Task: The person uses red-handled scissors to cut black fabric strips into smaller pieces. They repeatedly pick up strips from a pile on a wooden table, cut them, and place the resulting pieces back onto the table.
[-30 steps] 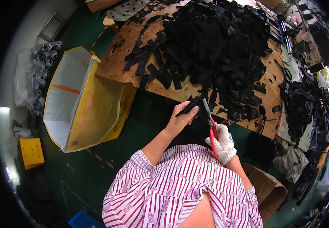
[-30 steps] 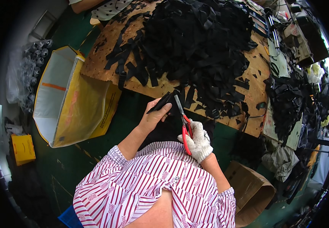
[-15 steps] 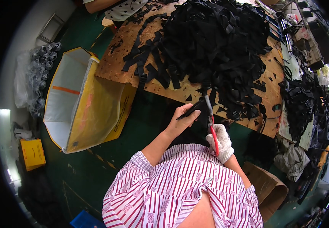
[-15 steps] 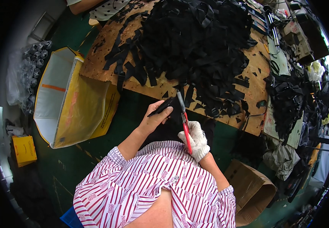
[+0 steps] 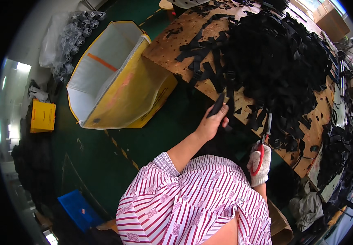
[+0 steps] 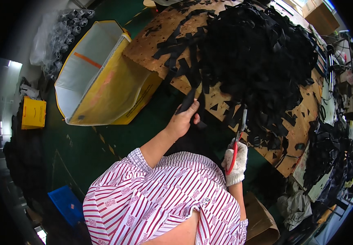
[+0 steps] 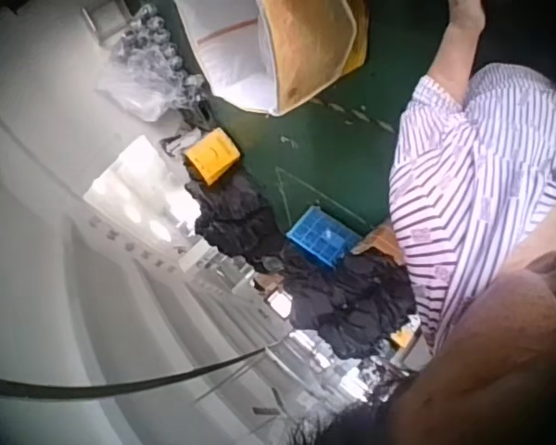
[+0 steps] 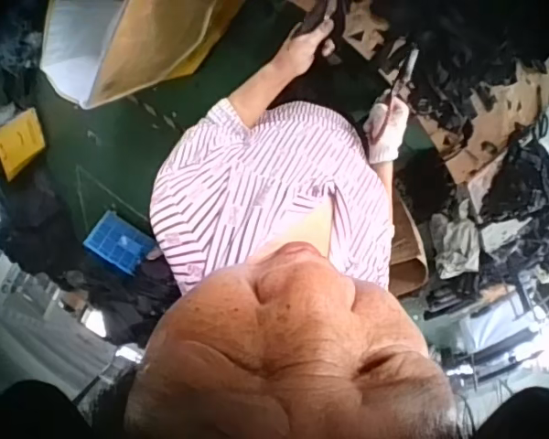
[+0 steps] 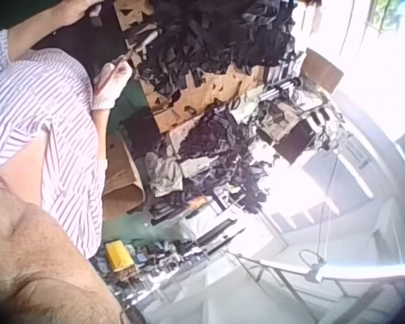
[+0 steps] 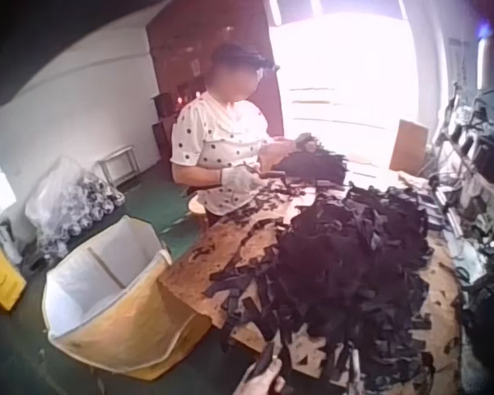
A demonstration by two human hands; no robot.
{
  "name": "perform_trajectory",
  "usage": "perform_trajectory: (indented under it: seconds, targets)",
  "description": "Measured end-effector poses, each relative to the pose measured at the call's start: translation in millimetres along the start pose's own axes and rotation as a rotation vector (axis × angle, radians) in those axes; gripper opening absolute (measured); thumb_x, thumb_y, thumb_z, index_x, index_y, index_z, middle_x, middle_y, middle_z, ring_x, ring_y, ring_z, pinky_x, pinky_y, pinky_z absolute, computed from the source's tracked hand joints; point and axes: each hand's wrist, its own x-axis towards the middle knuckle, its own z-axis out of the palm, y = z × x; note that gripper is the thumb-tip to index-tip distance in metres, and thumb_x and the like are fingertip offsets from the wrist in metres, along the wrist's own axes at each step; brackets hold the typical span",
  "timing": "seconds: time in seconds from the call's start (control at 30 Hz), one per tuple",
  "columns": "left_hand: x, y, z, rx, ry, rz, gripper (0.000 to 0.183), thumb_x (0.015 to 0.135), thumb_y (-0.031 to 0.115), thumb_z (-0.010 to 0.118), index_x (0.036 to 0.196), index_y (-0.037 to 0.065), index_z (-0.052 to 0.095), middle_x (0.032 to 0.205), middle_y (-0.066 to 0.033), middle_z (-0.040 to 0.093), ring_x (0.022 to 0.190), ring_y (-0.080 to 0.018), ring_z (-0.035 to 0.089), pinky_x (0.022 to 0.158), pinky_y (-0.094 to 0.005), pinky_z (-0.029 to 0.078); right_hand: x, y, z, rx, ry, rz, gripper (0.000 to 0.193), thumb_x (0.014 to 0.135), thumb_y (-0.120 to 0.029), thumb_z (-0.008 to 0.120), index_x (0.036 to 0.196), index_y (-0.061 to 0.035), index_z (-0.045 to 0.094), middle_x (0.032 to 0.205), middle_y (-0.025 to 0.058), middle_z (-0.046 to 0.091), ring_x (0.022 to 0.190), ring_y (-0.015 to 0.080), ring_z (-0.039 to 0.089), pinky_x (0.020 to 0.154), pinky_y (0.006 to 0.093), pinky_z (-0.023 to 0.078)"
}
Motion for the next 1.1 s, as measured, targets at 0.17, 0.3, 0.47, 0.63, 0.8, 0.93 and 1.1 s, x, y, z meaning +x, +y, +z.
perform_trajectory:
  seconds: [0.17, 0.3, 0.47, 0.63, 0.8, 0.93, 1.1]
  targets:
    - [-1.3, 0.2, -10.7, -0.192, 0.005, 0.066, 0.011, 0.09, 0.014, 0.058, 0.096, 0.005, 0.054, 0.082, -0.0027, 0.056, 0.067, -0.0142, 0.054, 0.059, -0.0271, 0.045, 2.7, 0.1, 1.4, -0.089, -0.089, -0.069, 0.028, 0.076, -0.01, 0.052, 0.101, -0.0013, 0.045, 0.065, 0.0049, 0.048, 0.037, 0.0127, 0.042, 0.033, 0.0224, 0.033]
    - [-4.4, 2.6, -8.4, -0.039, -0.115, 0.058, 0.015, 0.092, 0.013, 0.054, 0.103, 0.004, 0.049, 0.084, -0.0065, 0.058, 0.076, -0.0151, 0.058, 0.071, -0.0291, 0.047, 3.9, -2.1, 6.1, -0.103, -0.088, -0.035, 0.036, 0.074, -0.004, 0.065, 0.101, -0.0035, 0.041, 0.071, 0.0023, 0.048, 0.046, 0.0085, 0.045, 0.041, 0.0216, 0.039]
    - [-20.5, 0.1, 10.0, 0.265, -0.255, 0.052, 0.034, 0.094, 0.021, 0.053, 0.118, 0.0, 0.044, 0.084, -0.0082, 0.059, 0.078, -0.013, 0.057, 0.077, -0.0267, 0.045, 27.6, -8.0, 13.2, 0.015, -0.175, -0.313, 0.051, 0.07, -0.007, 0.076, 0.107, -0.0045, 0.04, 0.075, 0.0012, 0.052, 0.057, 0.0075, 0.05, 0.049, 0.0204, 0.043]
    - [-22.2, -10.3, 15.0, 0.25, -0.368, -0.056, 0.036, 0.091, 0.019, 0.058, 0.12, 0.002, 0.044, 0.088, -0.0067, 0.059, 0.078, -0.0115, 0.056, 0.077, -0.0255, 0.044, 21.3, -36.5, 33.2, 0.004, -0.106, -0.251, 0.046, 0.074, -0.003, 0.07, 0.109, -0.0057, 0.04, 0.078, 0.0026, 0.055, 0.057, 0.0074, 0.051, 0.048, 0.0202, 0.043]
    - [-15.0, -15.0, 10.3, 0.673, -0.62, 0.14, 0.054, 0.075, 0.005, 0.069, 0.122, 0.003, 0.042, 0.098, -0.0092, 0.058, 0.087, -0.0145, 0.054, 0.078, -0.0305, 0.045, 21.7, -28.7, 37.5, -0.027, -0.149, -0.253, 0.041, 0.077, -0.006, 0.066, 0.109, -0.0056, 0.042, 0.081, 0.004, 0.052, 0.052, 0.0097, 0.051, 0.043, 0.021, 0.042]
    - [-13.3, -29.0, 6.5, 0.789, -0.488, 0.312, 0.036, 0.08, 0.007, 0.066, 0.111, 0.001, 0.048, 0.086, -0.0077, 0.059, 0.079, -0.0153, 0.057, 0.074, -0.0299, 0.047, 14.5, -30.3, 38.4, -0.014, -0.197, -0.195, 0.042, 0.075, -0.001, 0.067, 0.108, -0.0051, 0.041, 0.081, 0.0032, 0.053, 0.063, 0.0087, 0.052, 0.05, 0.0203, 0.044]
    - [-14.4, -24.3, -26.3, 0.078, -0.027, 0.099, 0.017, 0.092, 0.021, 0.056, 0.096, 0.004, 0.056, 0.064, 0.0005, 0.048, 0.052, -0.0093, 0.045, 0.053, -0.0231, 0.038, 14.0, -33.7, 36.4, -0.009, -0.084, -0.205, 0.041, 0.076, 0.0, 0.064, 0.109, -0.0049, 0.04, 0.082, 0.0069, 0.056, 0.057, 0.0097, 0.051, 0.045, 0.0214, 0.043]
